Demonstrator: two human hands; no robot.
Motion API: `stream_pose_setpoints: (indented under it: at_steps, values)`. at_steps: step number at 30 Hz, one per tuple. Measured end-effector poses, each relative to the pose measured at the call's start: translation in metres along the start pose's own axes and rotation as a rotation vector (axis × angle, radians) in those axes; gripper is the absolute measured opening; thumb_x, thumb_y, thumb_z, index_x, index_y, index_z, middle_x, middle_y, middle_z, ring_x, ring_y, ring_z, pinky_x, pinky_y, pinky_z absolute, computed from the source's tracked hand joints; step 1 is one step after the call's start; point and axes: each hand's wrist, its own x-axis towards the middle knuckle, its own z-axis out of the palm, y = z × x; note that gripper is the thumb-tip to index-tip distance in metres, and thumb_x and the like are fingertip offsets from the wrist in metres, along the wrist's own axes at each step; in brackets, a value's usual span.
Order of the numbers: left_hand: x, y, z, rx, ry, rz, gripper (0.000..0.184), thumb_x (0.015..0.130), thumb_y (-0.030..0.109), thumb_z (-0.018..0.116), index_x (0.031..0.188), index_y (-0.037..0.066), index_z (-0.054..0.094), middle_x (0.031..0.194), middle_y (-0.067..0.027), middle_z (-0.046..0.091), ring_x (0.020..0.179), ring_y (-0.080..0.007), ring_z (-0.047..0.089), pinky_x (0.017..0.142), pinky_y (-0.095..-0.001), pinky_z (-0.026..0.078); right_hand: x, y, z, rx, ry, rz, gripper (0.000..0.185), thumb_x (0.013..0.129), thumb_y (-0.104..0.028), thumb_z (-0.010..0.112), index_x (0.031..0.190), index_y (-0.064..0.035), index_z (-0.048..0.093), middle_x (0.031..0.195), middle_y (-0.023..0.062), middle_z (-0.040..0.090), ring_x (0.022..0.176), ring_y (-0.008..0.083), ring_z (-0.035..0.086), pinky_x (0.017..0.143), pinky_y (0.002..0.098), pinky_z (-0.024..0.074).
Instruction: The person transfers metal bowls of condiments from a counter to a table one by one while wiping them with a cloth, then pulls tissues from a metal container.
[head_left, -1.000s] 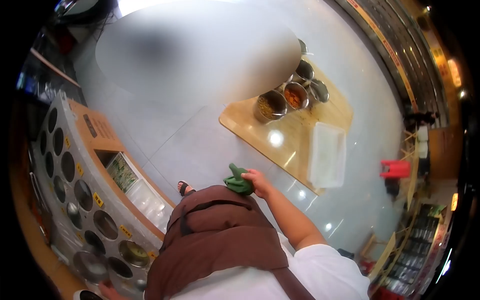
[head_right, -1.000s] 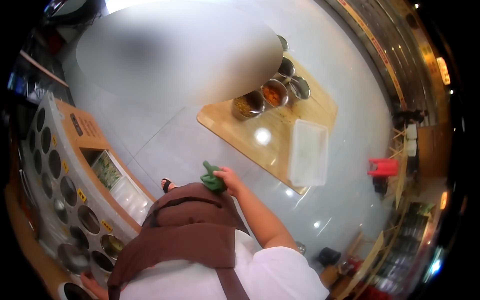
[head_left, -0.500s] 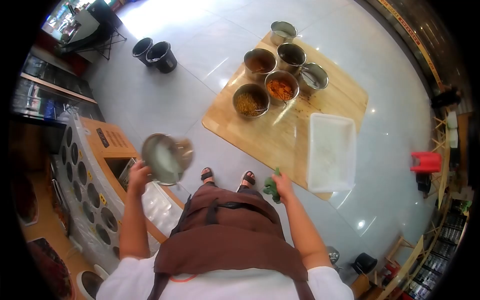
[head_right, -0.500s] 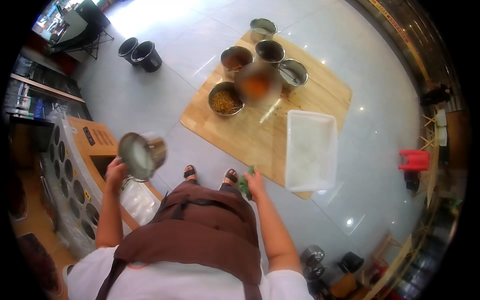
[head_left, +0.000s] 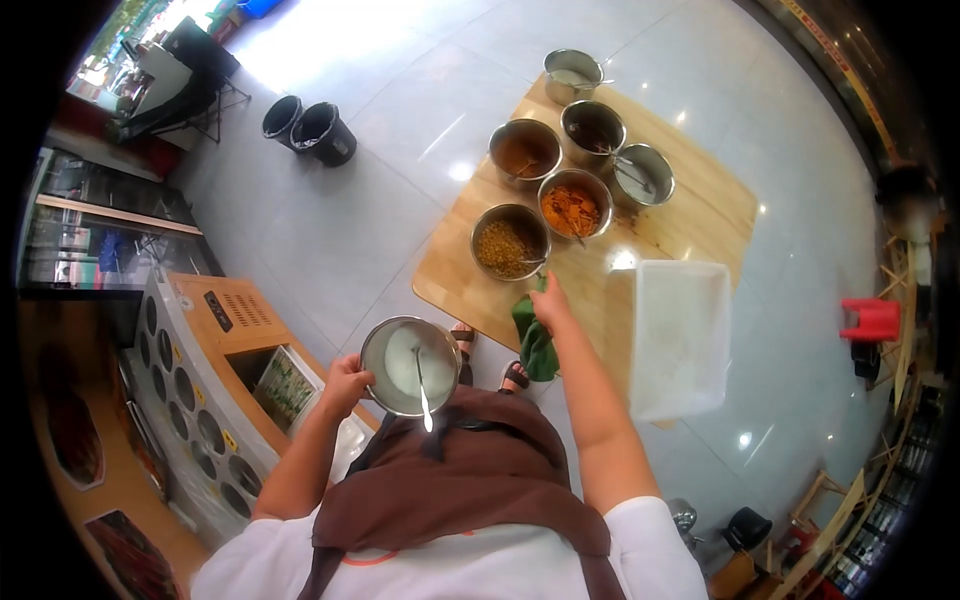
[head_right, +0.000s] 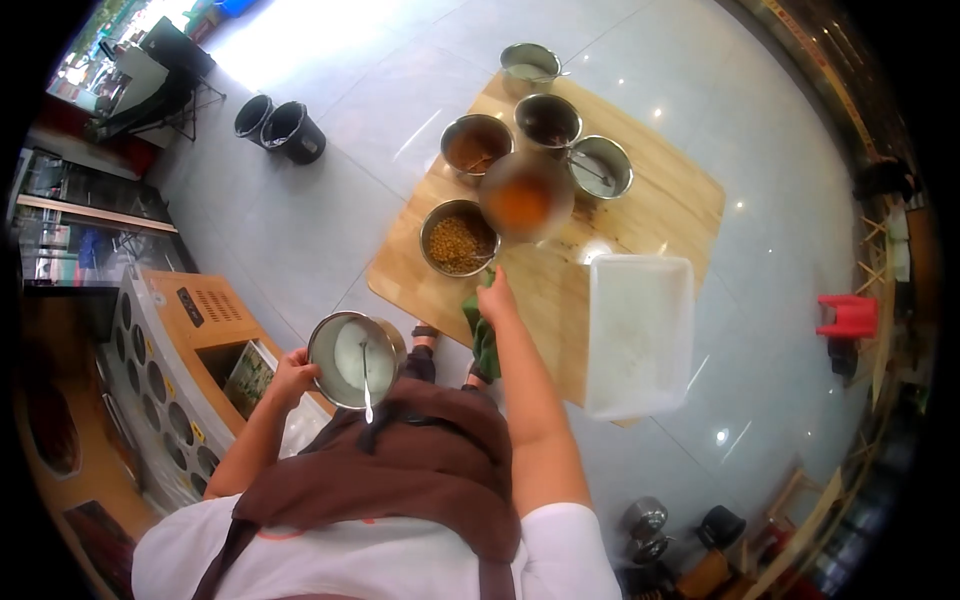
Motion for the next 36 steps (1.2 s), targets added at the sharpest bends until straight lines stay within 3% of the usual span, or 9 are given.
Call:
stream_pose_setpoints:
  at_steps: [10,13,17,23,25,27,28,30,36]
  values:
    - [0.056,0.008,-0.034,0.067,-0.061,0.014,0.022,0.068,-0.004,0.052,0.088,0.001,0.061,0.073,-0.0035,0.06,0.063,-0.0137,0.058,0.054,-0.0292,0.051,0.011,-0.022,0.046,0.038,-0.057,0.008,0.062,0.078,-0.02,0.061,0.131,-0.002,0.035,0.126,0.0233,0.047,0.117,0.0363,0.045,0.097,0.0392,0.0362]
    - [0.086,0.006,-0.026,0.306,-0.015,0.077,0.004,0.069,0.006,0.06,0.072,0.003,0.06,0.064,-0.0032,0.058,0.057,-0.0111,0.053,0.051,-0.0292,0.046,0.022,0.012,0.058,0.035,-0.061,-0.059,0.056,0.079,-0.019,0.061,0.129,-0.0032,0.04,0.123,0.02,0.051,0.114,0.0336,0.048,0.095,0.0388,0.0378]
    - [0.118,0.013,0.01,0.482,-0.102,0.128,0.016,0.066,0.017,0.062,0.077,0.005,0.061,0.068,-0.0112,0.061,0.062,-0.0194,0.058,0.058,-0.0349,0.048,-0.014,0.003,0.02,0.1,0.039,0.041,0.056,0.078,-0.011,0.062,0.129,-0.0024,0.041,0.125,0.0186,0.049,0.115,0.0296,0.047,0.095,0.035,0.0376]
    - [0.153,0.009,0.091,0.685,-0.253,0.247,0.021,0.067,0.017,0.058,0.085,0.006,0.062,0.075,-0.0147,0.063,0.07,-0.0268,0.062,0.063,-0.0391,0.049,-0.048,0.05,-0.047,0.793,0.081,-0.065,0.056,0.073,-0.001,0.053,0.128,-0.0016,0.041,0.118,0.0151,0.052,0.107,0.0302,0.052,0.089,0.0378,0.0444]
    - [0.161,0.015,0.12,0.791,-0.418,0.214,0.024,0.067,0.017,0.057,0.088,0.006,0.061,0.08,-0.0162,0.063,0.073,-0.0286,0.062,0.065,-0.0408,0.049,-0.069,0.064,-0.071,1.246,-0.094,-0.009,0.074,0.07,-0.014,0.06,0.138,-0.0158,0.033,0.135,0.0157,0.041,0.118,0.0326,0.044,0.101,0.0447,0.0311]
    - [0.159,0.021,0.156,0.794,-0.416,0.308,0.025,0.067,0.017,0.056,0.089,0.006,0.061,0.081,-0.0168,0.063,0.074,-0.0292,0.062,0.066,-0.0419,0.048,-0.105,0.031,-0.089,1.277,0.044,0.18,0.061,0.071,-0.004,0.055,0.13,-0.0054,0.043,0.123,0.0156,0.051,0.113,0.0293,0.048,0.098,0.041,0.0356]
    - [0.158,0.023,0.168,0.795,-0.415,0.395,0.026,0.067,0.017,0.056,0.09,0.005,0.061,0.083,-0.0174,0.063,0.075,-0.0299,0.061,0.067,-0.043,0.048,-0.111,0.039,-0.087,1.278,0.05,0.18,0.061,0.071,-0.004,0.055,0.13,-0.0054,0.043,0.123,0.0156,0.051,0.113,0.0293,0.048,0.098,0.041,0.0356]
    - [0.168,0.017,0.189,0.793,-0.388,0.38,0.025,0.069,0.017,0.055,0.089,0.005,0.06,0.083,-0.0178,0.062,0.075,-0.031,0.061,0.068,-0.0438,0.048,-0.116,0.068,-0.083,-0.115,0.153,0.112,0.042,0.075,-0.005,0.056,0.117,0.0009,0.054,0.106,0.0172,0.058,0.105,0.0279,0.052,0.094,0.0362,0.0383]
    - [0.179,0.008,0.224,0.832,-0.204,0.411,0.025,0.076,0.025,0.053,0.092,0.005,0.057,0.085,-0.0188,0.062,0.079,-0.0367,0.06,0.07,-0.0463,0.047,-0.132,0.076,-0.087,0.388,0.577,0.15,0.033,0.083,-0.017,0.059,0.108,0.0037,0.057,0.1,0.0169,0.06,0.096,0.026,0.054,0.085,0.0346,0.0427]
